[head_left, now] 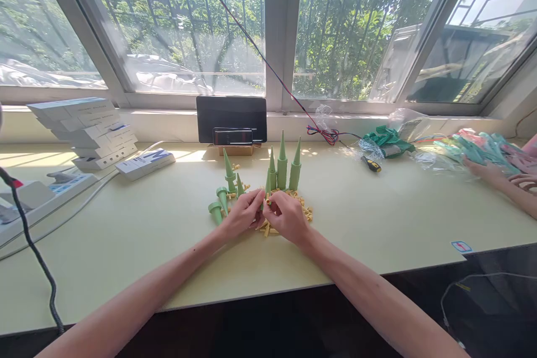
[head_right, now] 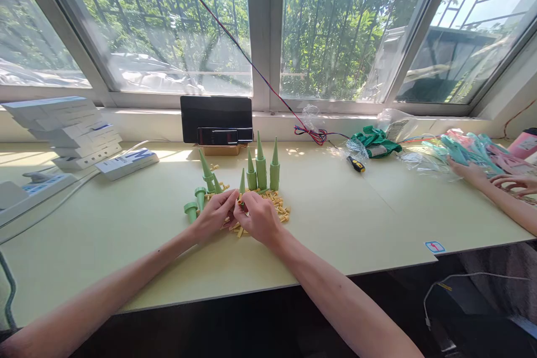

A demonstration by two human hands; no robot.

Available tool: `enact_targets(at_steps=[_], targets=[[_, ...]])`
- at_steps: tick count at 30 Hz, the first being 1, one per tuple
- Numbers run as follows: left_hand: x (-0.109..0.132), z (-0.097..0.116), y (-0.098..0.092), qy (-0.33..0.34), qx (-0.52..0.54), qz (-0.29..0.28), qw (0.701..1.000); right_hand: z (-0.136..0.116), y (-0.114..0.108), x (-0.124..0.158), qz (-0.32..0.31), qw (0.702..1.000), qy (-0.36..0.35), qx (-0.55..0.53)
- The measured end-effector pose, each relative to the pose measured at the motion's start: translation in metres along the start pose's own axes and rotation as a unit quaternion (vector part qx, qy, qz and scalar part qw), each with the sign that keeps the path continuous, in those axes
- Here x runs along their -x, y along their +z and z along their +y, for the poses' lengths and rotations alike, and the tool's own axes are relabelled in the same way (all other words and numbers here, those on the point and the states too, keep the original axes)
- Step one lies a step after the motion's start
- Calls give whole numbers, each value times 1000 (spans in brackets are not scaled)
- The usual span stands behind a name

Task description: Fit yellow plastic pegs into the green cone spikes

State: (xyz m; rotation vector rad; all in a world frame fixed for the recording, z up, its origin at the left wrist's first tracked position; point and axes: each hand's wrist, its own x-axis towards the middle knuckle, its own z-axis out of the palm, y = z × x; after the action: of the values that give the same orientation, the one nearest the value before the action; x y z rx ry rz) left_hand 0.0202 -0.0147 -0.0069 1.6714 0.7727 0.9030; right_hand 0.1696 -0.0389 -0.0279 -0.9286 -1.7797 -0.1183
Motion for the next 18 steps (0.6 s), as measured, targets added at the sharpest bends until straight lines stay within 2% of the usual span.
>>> enact_targets(at_steps=[8,15,18], targets=[[-1,-2,-4,16,-32,27,999,2,0,0,4,999,30,-22],[-2,6,-8,35,-112,76,990,-2,-10,-8,15,992,107,-65],[-3,6,-9,38,-143,99,984,-2,-15,-10,51,986,147,-54]])
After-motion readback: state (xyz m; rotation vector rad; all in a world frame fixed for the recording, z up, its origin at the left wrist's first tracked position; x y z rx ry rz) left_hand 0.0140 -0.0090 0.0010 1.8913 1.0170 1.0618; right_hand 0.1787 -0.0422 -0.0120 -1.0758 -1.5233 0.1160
